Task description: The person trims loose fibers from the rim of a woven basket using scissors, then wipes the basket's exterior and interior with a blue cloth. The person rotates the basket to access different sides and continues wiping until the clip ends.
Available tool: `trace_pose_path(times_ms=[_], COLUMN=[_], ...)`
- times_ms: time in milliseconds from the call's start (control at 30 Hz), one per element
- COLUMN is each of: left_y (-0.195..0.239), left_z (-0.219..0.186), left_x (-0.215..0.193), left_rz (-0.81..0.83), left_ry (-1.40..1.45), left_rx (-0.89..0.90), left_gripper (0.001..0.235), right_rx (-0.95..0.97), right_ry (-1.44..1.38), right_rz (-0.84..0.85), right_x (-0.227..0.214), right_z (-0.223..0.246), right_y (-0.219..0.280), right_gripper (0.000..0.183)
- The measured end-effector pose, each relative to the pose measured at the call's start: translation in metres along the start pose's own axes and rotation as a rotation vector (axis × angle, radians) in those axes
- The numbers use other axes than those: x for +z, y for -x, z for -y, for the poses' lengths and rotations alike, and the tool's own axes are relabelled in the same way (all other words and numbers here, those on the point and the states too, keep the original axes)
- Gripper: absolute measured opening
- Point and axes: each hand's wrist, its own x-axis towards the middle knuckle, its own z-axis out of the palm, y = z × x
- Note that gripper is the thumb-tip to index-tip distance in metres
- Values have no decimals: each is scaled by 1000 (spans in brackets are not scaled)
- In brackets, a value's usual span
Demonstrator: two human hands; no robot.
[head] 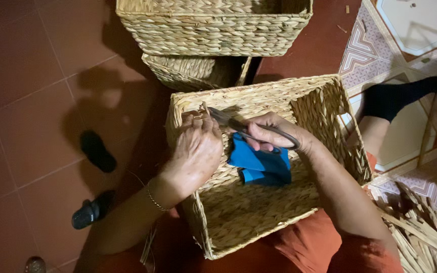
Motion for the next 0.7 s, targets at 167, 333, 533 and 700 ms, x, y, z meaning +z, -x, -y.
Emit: trace_pose_path(times_ms=[167,333,533,700], left_y=[11,16,13,18], left_z=[-7,-6,-6,-6], left_x=[-19,-23,-23,-24], left_rz=[-257,-290,-404,-269], left_ry=[-169,-220,-296,-268], left_rx=[213,267,292,278], left_gripper=[37,32,34,35], right_rx=[-7,-82,-63,-66], right_ry=[71,4,108,-12], right_rz=[-4,6,6,21], right_x=[-3,-4,-4,-5], right_z=[-12,-2,6,-3], right_y=[-4,-4,-10,-15], right_gripper=[69,65,69,61])
